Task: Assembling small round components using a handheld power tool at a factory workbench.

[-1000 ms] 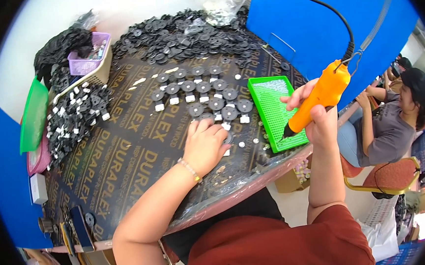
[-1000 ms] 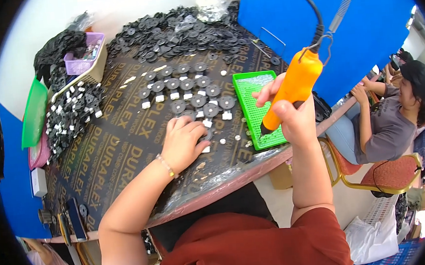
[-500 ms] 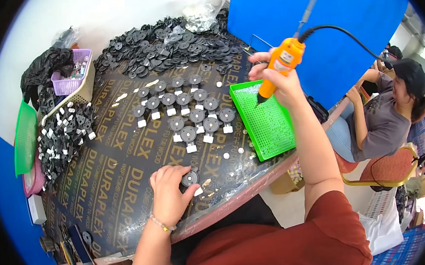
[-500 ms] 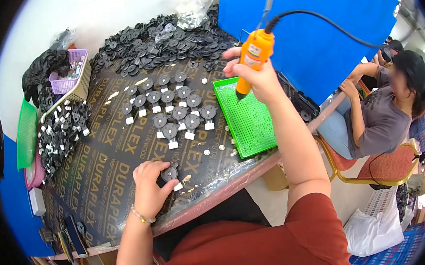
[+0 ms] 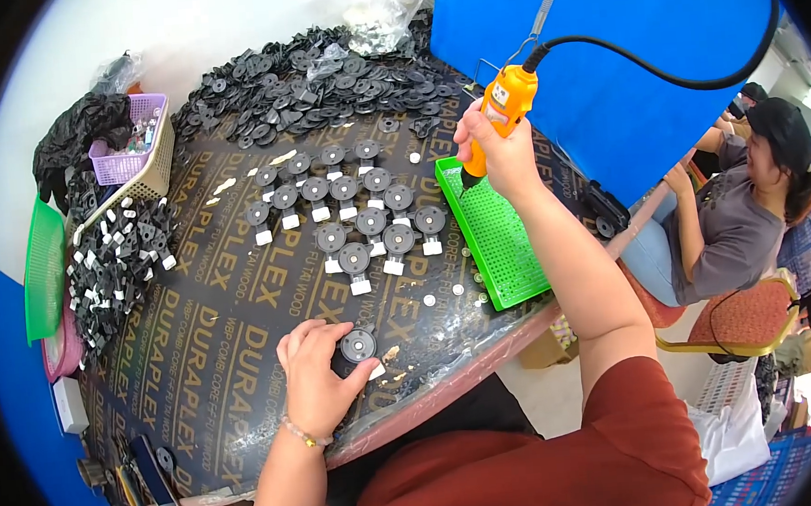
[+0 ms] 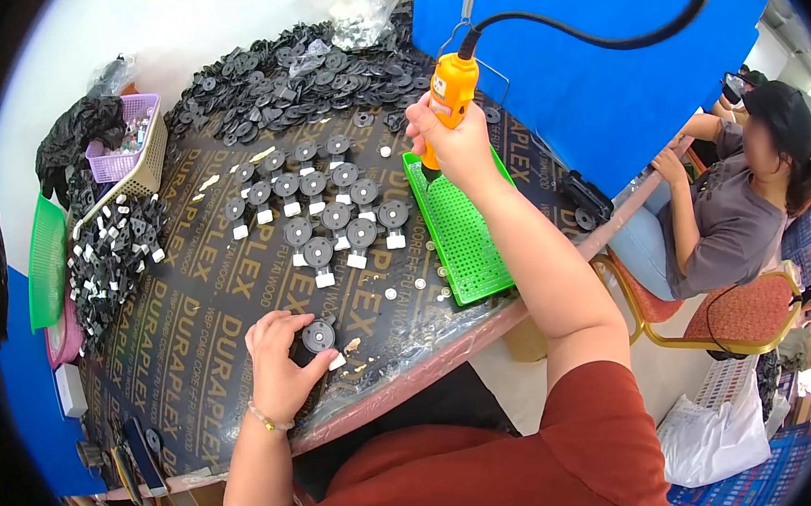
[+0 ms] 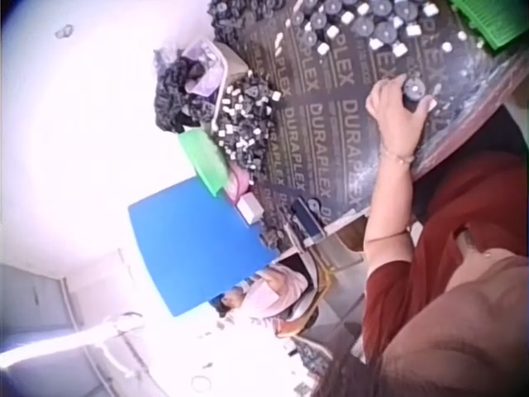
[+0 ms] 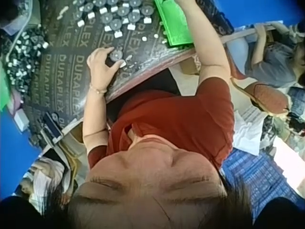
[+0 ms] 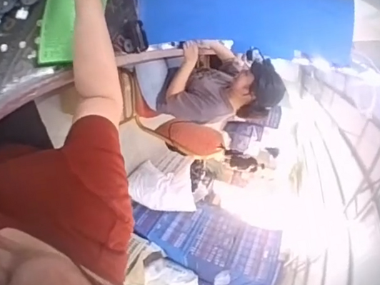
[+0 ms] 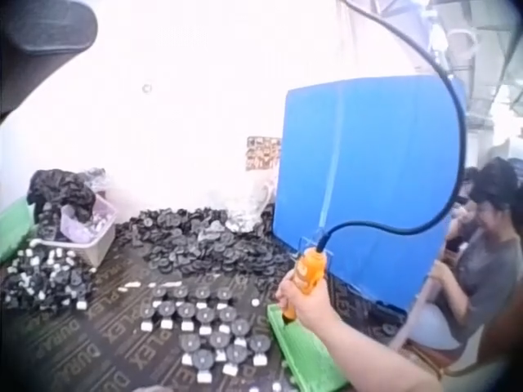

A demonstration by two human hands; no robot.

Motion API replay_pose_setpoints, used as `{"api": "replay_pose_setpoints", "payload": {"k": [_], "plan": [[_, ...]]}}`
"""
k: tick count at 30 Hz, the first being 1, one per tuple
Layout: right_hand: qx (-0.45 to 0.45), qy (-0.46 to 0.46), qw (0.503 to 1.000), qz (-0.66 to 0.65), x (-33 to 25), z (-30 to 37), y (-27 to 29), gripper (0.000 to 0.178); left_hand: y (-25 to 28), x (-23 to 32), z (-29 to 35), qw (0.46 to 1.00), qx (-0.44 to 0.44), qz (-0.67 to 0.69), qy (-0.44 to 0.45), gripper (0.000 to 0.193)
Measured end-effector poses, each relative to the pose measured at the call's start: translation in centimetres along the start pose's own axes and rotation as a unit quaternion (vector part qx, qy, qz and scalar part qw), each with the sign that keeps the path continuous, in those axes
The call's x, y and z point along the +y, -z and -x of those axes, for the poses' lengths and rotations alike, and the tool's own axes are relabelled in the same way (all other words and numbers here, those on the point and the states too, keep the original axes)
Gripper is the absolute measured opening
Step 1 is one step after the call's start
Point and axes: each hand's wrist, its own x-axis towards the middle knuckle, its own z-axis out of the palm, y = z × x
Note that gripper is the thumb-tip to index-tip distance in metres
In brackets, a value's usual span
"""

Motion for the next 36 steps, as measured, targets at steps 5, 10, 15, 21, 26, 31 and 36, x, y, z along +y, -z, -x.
{"api": "replay_pose_setpoints", "payload": {"k": [5,10,15,21,26,31,36], "plan": [[0.005,0.006,1.0,-0.011,0.0,-0.1,-0.3,0.028,0.0,0.1,0.1,1.0,0.01,-0.008,-0.002,0.05],[0.009,-0.004,1.0,-0.029,0.1,0.3,-0.1,0.021,-0.3,0.0,0.1,1.0,0.012,0.003,-0.007,0.049],[0.026,0.046,0.997,-0.055,-1.1,0.5,-0.4,0.012,-0.3,-0.5,0.6,1.0,0.019,0.008,0.003,0.049],[-0.094,0.048,0.976,-0.193,-7.0,5.2,-4.8,0.046,-0.8,-1.3,0.5,1.0,0.011,0.022,-0.01,0.047],[-0.228,-0.02,0.948,-0.223,-7.2,9.5,-10.8,0.06,-0.6,-1.5,0.7,0.999,0.023,0.039,-0.006,0.045],[-0.266,-0.036,0.913,-0.306,-5.5,9.8,-12.8,0.046,-0.7,-1.4,0.6,0.999,0.021,0.05,-0.002,0.045],[-0.269,-0.052,0.913,-0.302,-5.3,10.1,-13.0,0.047,-0.7,-1.5,0.7,0.999,0.01,0.051,-0.002,0.048]]}}
